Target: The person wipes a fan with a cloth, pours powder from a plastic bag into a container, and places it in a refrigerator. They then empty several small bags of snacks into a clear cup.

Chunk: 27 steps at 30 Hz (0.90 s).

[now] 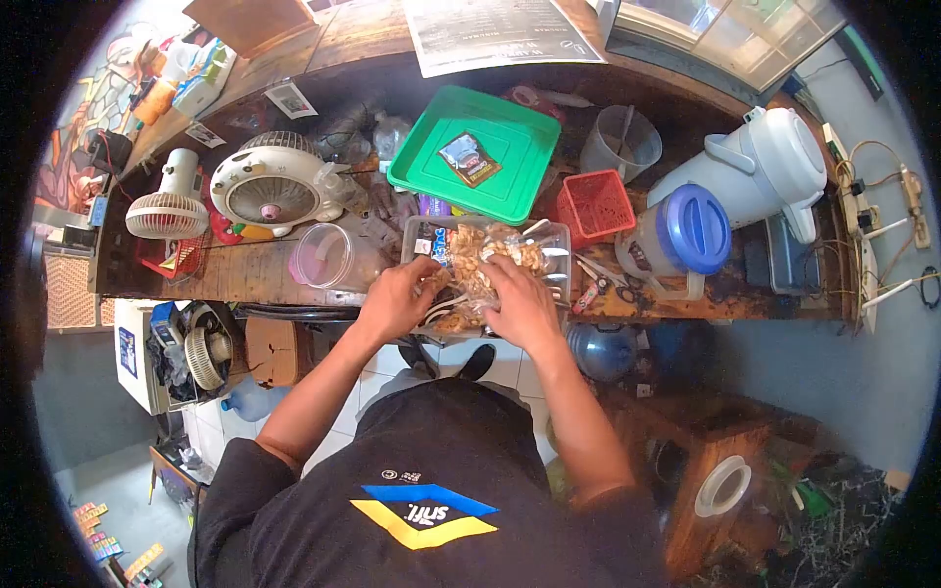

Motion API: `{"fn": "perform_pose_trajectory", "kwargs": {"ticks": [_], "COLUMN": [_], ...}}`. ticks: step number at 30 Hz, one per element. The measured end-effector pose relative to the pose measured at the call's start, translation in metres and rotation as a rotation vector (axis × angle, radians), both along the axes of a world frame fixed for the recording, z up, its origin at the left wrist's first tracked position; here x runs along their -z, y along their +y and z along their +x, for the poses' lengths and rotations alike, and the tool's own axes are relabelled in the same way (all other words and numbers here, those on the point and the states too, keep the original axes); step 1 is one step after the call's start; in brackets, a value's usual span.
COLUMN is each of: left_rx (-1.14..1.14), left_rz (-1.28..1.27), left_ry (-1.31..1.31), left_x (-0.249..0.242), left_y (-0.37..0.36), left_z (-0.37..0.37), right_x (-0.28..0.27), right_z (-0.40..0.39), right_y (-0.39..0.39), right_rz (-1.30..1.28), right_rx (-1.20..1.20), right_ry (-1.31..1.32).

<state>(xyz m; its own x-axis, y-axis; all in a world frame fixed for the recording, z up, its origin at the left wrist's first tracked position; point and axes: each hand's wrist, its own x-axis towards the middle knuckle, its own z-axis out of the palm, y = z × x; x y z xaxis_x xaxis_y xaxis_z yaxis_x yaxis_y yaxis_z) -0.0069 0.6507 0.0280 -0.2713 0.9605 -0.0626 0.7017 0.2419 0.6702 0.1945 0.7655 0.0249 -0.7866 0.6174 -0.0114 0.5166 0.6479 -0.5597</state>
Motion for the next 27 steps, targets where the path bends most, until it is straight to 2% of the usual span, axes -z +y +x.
{"fn": "perform_pose_trajectory", "kwargs": {"ticks": [2, 4, 5, 6, 7, 8, 9, 12, 13, 15, 17, 19, 20, 21, 23, 25, 27], "left_rx": [-0.003, -0.091, -0.092, -0.068, -0.044, -0.047, -0.069, -0.103, -0.109, -0.094, -0.047, -0.065, -0.035, -0.007, -0.051, -0.084, -0.138], "left_rz": [0.089, -0.061, -0.059, -0.031, -0.004, -0.003, -0.017, -0.039, -0.049, 0.007, 0.053, 0.045, 0.078, 0.111, 0.156, 0.235, 0.317], "left_ry": [-0.049, -0.390, -0.387, -0.519, -0.651, -0.650, -0.752, -0.934, -1.012, -1.003, -1.072, -1.055, -0.978, -0.901, -0.843, -0.628, -0.469], "left_x": [-0.001, -0.009, -0.005, -0.002, 0.002, 0.004, -0.002, -0.017, -0.021, -0.032, -0.054, -0.072, -0.079, -0.088, -0.108, -0.119, -0.132], "left_y": [-0.001, -0.004, -0.006, -0.008, -0.010, -0.014, -0.017, -0.022, -0.024, -0.028, -0.036, -0.044, -0.050, -0.057, -0.069, -0.084, -0.093], "left_z": [-0.002, -0.002, -0.005, -0.007, -0.009, -0.010, -0.010, -0.012, -0.012, -0.010, -0.010, -0.017, -0.023, -0.029, -0.046, -0.069, -0.092], "right_x": [0.003, 0.005, 0.006, 0.003, -0.003, -0.006, -0.005, 0.000, 0.001, 0.003, -0.012, -0.026, -0.039, -0.044, -0.050, -0.054, -0.054], "right_z": [-0.001, -0.001, -0.002, -0.002, -0.002, -0.003, -0.002, 0.001, 0.000, -0.004, -0.013, -0.027, -0.033, -0.037, -0.048, -0.058, -0.064], "right_y": [0.003, 0.005, 0.006, 0.008, 0.010, 0.012, 0.013, 0.017, 0.019, 0.022, 0.018, 0.011, 0.005, 0.003, 0.001, -0.002, -0.003], "right_rz": [-0.098, -0.073, -0.048, -0.047, -0.150, -0.254, -0.255, -0.550, -0.552, -0.877, -0.885, -1.001, -1.124, -1.126, -1.317, -1.342, -1.342], "right_rx": [0.035, 0.046, 0.059, 0.057, 0.081, 0.104, 0.099, 0.231, 0.224, 0.264, 0.273, 0.277, 0.305, 0.295, 0.222, 0.209, 0.084], "right_ry": [0.003, 0.037, 0.069, 0.071, 0.081, 0.090, 0.089, 0.261, 0.256, 0.545, 0.561, 0.775, 0.817, 0.810, 0.895, 0.884, 0.854]}}
